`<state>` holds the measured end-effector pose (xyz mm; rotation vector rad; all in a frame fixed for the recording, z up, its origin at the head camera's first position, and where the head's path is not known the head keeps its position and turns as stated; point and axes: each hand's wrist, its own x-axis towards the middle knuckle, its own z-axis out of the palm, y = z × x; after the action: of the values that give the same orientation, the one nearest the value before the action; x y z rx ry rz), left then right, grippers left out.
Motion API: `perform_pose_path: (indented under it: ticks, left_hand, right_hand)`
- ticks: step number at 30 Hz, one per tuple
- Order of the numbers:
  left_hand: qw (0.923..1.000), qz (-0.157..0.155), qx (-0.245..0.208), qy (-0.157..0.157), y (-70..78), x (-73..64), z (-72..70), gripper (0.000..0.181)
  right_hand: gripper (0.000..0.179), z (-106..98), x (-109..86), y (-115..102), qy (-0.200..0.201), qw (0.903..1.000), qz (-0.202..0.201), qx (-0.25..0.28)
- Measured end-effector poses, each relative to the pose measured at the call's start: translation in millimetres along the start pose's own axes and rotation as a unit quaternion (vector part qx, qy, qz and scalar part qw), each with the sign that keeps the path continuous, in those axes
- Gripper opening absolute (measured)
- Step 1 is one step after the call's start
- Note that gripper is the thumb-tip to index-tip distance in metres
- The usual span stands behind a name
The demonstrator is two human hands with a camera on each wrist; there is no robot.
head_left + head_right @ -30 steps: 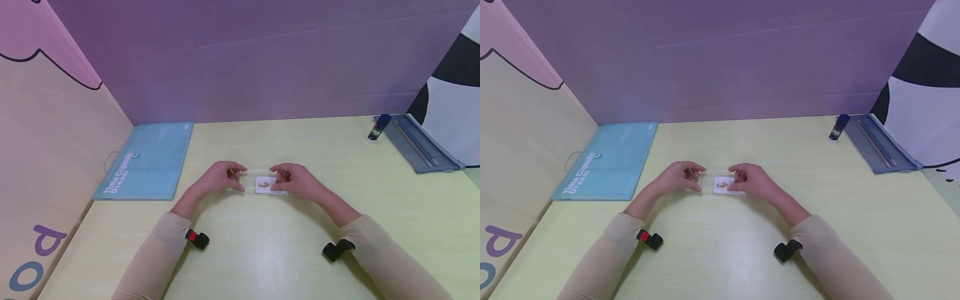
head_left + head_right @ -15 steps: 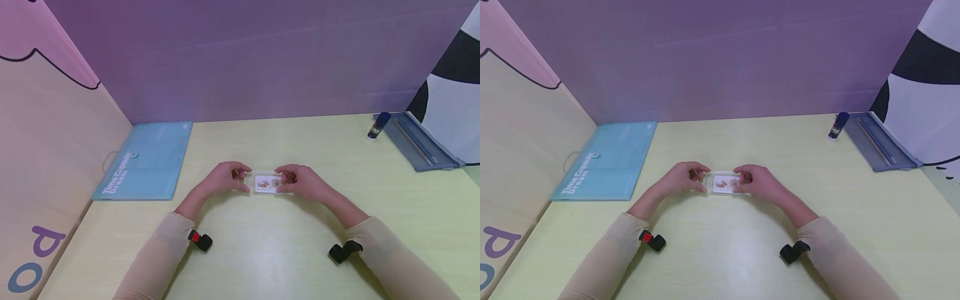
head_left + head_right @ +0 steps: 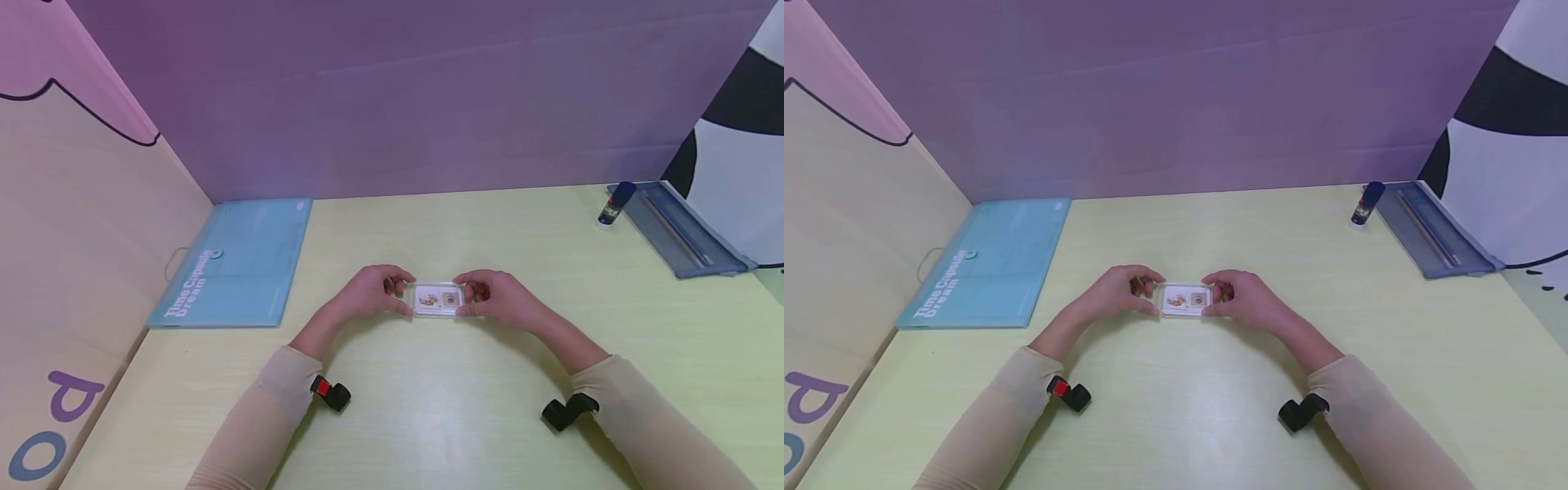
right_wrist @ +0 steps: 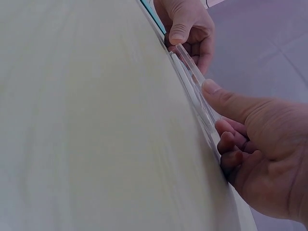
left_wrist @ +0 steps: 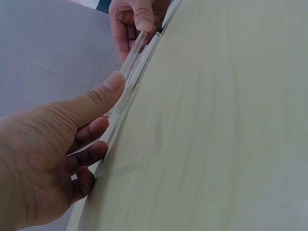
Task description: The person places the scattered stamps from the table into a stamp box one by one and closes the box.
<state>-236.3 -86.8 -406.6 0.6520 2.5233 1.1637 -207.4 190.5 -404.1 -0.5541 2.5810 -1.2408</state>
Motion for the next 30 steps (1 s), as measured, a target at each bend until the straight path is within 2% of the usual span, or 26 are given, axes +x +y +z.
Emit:
perform_pose_path:
  ticks: [22, 30]
  left_hand:
    - [0.999, 0.007, 0.044, -0.004, 3.2, 6.3, 7.2, 0.053]
    - [0.9983, -0.001, 0.058, -0.007, 3.3, 5.5, 8.0, 0.054]
  right_hand:
    - [0.055, -4.6, -5.5, 3.4, -0.003, 0.9997, 0.024, -0.006]
    - [0.055, -2.1, -6.0, 5.5, -0.001, 0.9998, 0.013, -0.012]
